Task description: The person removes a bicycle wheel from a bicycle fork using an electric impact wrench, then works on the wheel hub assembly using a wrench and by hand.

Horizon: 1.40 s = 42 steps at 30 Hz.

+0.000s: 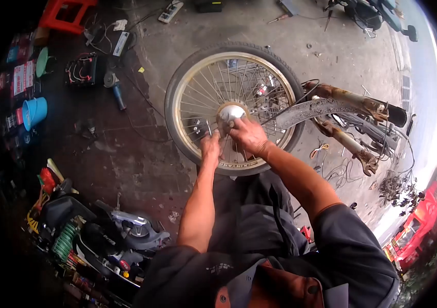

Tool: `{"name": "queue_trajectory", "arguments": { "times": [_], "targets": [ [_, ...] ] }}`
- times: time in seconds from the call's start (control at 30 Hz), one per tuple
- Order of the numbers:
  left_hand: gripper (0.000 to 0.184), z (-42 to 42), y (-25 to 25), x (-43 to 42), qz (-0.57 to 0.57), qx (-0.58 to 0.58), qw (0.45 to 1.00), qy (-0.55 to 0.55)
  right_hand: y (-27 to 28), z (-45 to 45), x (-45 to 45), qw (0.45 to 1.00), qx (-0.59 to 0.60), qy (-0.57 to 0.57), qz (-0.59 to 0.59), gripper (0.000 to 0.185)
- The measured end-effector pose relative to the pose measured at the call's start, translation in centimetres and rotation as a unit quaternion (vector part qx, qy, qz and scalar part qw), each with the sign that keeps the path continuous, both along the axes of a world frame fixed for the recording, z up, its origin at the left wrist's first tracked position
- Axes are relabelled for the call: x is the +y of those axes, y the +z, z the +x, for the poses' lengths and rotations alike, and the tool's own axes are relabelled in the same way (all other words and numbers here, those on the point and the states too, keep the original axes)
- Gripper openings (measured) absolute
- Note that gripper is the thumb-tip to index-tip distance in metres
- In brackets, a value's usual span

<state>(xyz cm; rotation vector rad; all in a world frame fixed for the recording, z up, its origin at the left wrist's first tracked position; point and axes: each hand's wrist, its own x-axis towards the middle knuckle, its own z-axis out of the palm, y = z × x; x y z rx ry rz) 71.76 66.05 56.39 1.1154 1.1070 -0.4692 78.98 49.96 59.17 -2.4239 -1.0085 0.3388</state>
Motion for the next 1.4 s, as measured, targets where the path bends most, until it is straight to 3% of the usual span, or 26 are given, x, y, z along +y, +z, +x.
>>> {"name": "queue_trajectory", "arguments": {
  "times": [0.07,0.17,0.27,0.4,0.53,0.63,0.73,1.03,1.27,1.4],
  "targets": [
    [0.033,-0.1,-1.7,-0.4,0.069,0.016,0.997,-0.026,-0.1,0.1,0.0,1.0,0.002,0.016,-0.014,0.016],
    [0.034,0.5,0.2,0.4,-0.018,0.036,0.999,-0.023,-0.7,0.2,-0.1,0.999,-0.011,0.024,-0.023,0.021],
    [0.028,-0.3,0.7,1.2,-0.152,0.001,0.985,0.076,-1.0,-0.1,0.0,1.0,-0.015,0.011,-0.02,0.029],
    [0.033,-0.7,-0.2,0.7,-0.101,-0.022,0.994,0.034,-0.5,-0.1,0.2,1.0,-0.021,0.006,-0.017,0.025],
    [0.032,-0.1,-0.5,-0.1,-0.015,0.038,0.999,0.007,-0.6,0.0,0.0,0.999,-0.018,0.018,-0.028,0.029],
    [0.032,0.1,0.1,0.4,-0.02,0.05,0.998,-0.016,-1.0,0.1,-0.2,1.0,-0.007,0.021,-0.008,0.029],
    [0.034,0.0,1.0,0.9,-0.133,-0.007,0.988,0.08,-0.6,0.1,0.1,1.0,-0.009,0.015,-0.026,0.029],
    [0.038,-0.1,1.0,1.1,-0.053,0.054,0.997,-0.022,-0.5,0.1,0.0,1.0,-0.004,0.018,-0.015,0.031],
    [0.031,-0.8,0.3,0.3,-0.073,-0.032,0.996,0.026,-0.8,0.0,-0.1,1.0,-0.015,0.021,-0.016,0.032],
    [0.029,-0.6,-0.7,-0.7,-0.02,0.007,0.998,0.059,-0.7,0.1,0.0,0.999,-0.012,0.023,-0.02,0.029]
  ]
}}
